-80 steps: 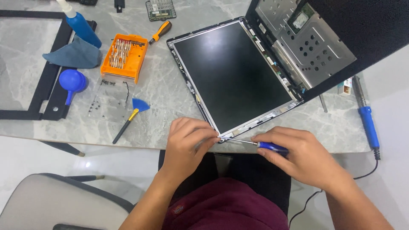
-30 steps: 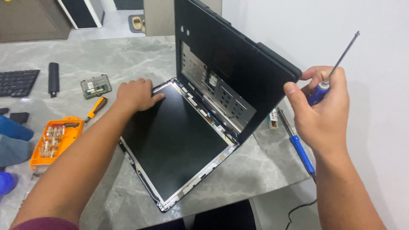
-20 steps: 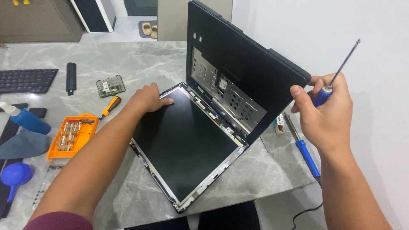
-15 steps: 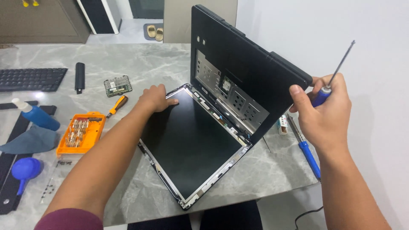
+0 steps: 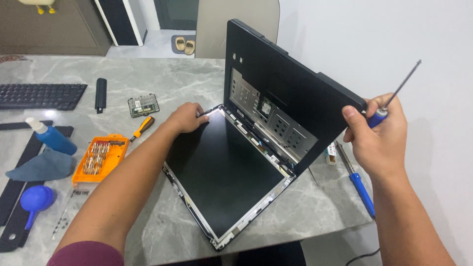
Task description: The person uses a screwdriver to tighten screws along the bezel of a laptop screen. They systematically work around the edges of the display, securing the frame in place while the laptop remains open on the table.
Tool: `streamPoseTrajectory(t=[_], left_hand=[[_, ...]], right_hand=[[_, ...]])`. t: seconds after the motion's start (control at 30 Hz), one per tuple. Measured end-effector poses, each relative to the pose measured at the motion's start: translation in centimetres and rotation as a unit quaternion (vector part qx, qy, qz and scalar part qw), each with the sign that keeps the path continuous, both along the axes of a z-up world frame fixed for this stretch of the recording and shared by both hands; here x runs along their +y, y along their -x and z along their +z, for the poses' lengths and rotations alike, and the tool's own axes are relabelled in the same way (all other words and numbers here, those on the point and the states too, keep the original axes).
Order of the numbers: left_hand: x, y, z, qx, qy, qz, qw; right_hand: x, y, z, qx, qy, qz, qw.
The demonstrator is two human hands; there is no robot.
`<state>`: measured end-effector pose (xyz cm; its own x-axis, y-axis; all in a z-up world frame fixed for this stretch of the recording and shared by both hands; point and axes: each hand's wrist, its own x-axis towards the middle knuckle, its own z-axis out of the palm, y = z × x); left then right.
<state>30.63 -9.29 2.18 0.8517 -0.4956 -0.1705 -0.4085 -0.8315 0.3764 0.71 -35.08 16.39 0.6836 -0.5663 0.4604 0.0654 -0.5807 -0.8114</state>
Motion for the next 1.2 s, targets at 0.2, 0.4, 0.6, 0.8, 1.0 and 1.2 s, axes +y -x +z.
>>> streamPoseTrajectory(t=[0.2,0.4,0.6,0.8,1.0,1.2], left_hand=[[-1.7,-1.8,2.5,0.096,0.067,-0.046,0.992],[-3.4,-4.0,1.7,0.077,0.088,-0.126,0.985],[-1.7,-4.5,0.8,0.127,0.17,-0.163,0.964],[0.9,-3.7,0.6,0.055,0.101,-0.135,0.984],[4.1,0.2,2.5,0.06,0.053,-0.058,0.995],[7.2,2.2,1.6,0.02,-0.021,0.001,1.0]], right_hand=[[-1.0,-0.7,-0.5,-0.007,-0.036,0.002,0.999],[-2.5,-1.6,-1.0,-0.033,-0.055,0.043,0.997],[-4.5,-4.0,-1.3,-0.031,-0.071,0.053,0.996],[-5.9,-7.2,-1.4,-0.048,-0.06,0.102,0.992],[-6.0,-11.2,-1.4,-0.025,-0.081,0.136,0.987],[-4.2,-13.7,-0.2,0.018,-0.027,0.167,0.985]])
